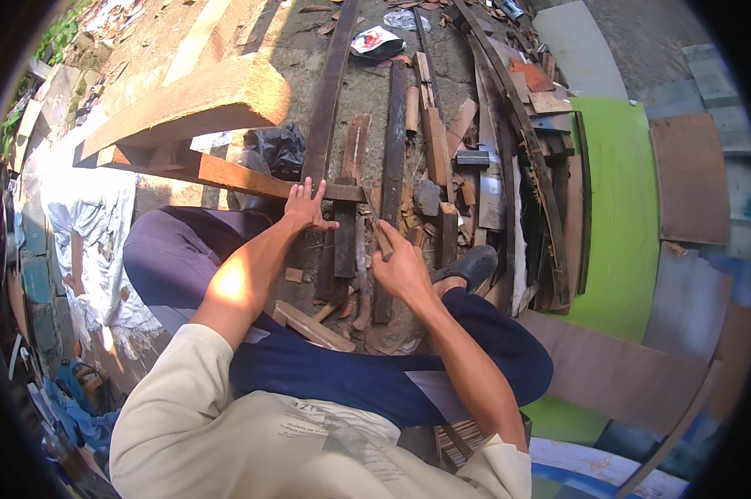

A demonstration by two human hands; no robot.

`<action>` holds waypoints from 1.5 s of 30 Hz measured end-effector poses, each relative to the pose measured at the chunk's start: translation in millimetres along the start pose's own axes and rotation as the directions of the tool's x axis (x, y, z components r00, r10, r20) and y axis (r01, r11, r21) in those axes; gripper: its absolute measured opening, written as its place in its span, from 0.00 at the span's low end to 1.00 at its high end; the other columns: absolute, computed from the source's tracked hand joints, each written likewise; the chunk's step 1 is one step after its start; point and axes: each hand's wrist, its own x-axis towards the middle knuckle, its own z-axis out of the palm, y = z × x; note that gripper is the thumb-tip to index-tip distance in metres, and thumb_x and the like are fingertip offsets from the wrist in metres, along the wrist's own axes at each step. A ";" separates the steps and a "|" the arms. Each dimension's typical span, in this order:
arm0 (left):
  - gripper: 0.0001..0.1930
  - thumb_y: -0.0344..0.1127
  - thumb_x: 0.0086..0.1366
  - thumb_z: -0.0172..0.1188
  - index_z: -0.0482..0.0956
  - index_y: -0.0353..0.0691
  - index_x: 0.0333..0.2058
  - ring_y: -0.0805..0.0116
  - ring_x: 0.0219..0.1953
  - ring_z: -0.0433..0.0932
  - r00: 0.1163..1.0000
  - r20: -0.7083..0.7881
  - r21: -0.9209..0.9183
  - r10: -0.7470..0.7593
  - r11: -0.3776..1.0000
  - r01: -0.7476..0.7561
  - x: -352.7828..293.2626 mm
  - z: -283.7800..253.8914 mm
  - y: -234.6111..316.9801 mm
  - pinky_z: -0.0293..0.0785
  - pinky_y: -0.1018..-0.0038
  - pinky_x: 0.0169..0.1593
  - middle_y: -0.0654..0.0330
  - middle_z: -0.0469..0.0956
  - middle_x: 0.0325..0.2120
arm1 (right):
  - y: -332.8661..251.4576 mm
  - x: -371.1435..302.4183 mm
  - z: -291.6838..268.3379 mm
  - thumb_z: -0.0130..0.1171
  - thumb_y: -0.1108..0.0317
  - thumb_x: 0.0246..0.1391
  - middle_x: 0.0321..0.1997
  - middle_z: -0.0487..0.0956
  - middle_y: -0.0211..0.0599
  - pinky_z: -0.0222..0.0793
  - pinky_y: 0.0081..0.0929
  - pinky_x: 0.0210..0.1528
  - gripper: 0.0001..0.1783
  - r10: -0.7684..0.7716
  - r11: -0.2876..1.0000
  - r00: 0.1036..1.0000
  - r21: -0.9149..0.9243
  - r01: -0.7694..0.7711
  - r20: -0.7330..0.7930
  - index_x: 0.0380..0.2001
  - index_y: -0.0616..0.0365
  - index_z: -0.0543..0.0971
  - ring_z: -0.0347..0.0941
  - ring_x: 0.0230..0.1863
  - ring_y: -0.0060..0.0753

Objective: The person sits on the ground and uses a hand tool to shave a small wooden block, repeatedly scraping its surface to remove thin layers of wood.

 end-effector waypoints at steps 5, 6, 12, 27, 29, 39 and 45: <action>0.73 0.86 0.53 0.54 0.21 0.44 0.76 0.37 0.78 0.23 0.959 0.054 -0.471 -0.276 0.840 0.269 16.8 -0.8 36.5 0.28 0.46 0.77 0.40 0.20 0.77 | 1.2 3.1 -15.1 0.59 0.68 0.55 0.50 0.82 0.65 0.75 0.49 0.55 0.33 0.026 0.997 0.996 0.065 -0.031 0.087 0.66 0.55 0.73 0.79 0.51 0.68; 0.73 0.85 0.53 0.55 0.20 0.44 0.76 0.36 0.78 0.21 0.946 0.079 -0.488 -0.315 0.815 0.312 23.3 -5.2 42.1 0.27 0.44 0.77 0.40 0.17 0.76 | 2.9 3.1 -13.9 0.58 0.69 0.56 0.48 0.82 0.67 0.76 0.49 0.53 0.34 0.040 0.996 0.993 0.081 -0.049 0.112 0.68 0.54 0.71 0.80 0.50 0.68; 0.76 0.83 0.51 0.60 0.17 0.44 0.75 0.31 0.77 0.21 0.920 0.024 -0.448 -0.391 0.819 0.359 36.2 2.5 49.7 0.31 0.39 0.75 0.37 0.16 0.75 | 20.0 -3.7 0.4 0.59 0.69 0.54 0.38 0.82 0.69 0.77 0.53 0.48 0.38 0.023 0.988 0.995 0.147 -0.037 0.094 0.71 0.50 0.67 0.80 0.42 0.72; 0.80 0.87 0.45 0.60 0.12 0.49 0.74 0.35 0.76 0.15 0.909 0.136 -0.424 -0.395 0.806 0.414 50.5 7.2 47.2 0.24 0.41 0.75 0.40 0.11 0.74 | -7.8 -51.8 -22.0 0.58 0.71 0.56 0.38 0.83 0.67 0.78 0.54 0.43 0.37 0.046 0.991 0.995 0.123 -0.057 0.092 0.71 0.50 0.67 0.81 0.37 0.69; 0.79 0.86 0.47 0.59 0.12 0.48 0.73 0.33 0.76 0.14 0.924 0.128 -0.439 -0.360 0.815 0.379 55.0 5.4 41.6 0.23 0.40 0.75 0.39 0.10 0.74 | -4.9 -60.0 -31.2 0.58 0.71 0.56 0.37 0.83 0.66 0.79 0.52 0.43 0.36 0.052 0.978 0.996 0.200 -0.064 0.067 0.70 0.51 0.68 0.82 0.37 0.68; 0.63 0.78 0.66 0.44 0.09 0.46 0.72 0.23 0.73 0.14 0.958 0.172 -0.487 -0.231 0.825 0.286 58.1 11.9 14.5 0.28 0.33 0.73 0.33 0.07 0.71 | 4.8 -17.9 -5.5 0.61 0.69 0.53 0.29 0.82 0.65 0.78 0.54 0.46 0.39 0.081 0.987 0.993 0.136 -0.091 0.081 0.71 0.47 0.67 0.81 0.34 0.70; 0.63 0.77 0.66 0.46 0.09 0.47 0.72 0.23 0.74 0.17 0.943 0.164 -0.414 -0.290 0.847 0.333 65.4 4.9 28.4 0.30 0.33 0.73 0.33 0.08 0.71 | 12.4 -21.6 -12.1 0.61 0.69 0.55 0.30 0.82 0.65 0.79 0.55 0.46 0.39 0.074 0.987 0.997 0.143 -0.075 0.015 0.71 0.47 0.67 0.80 0.35 0.71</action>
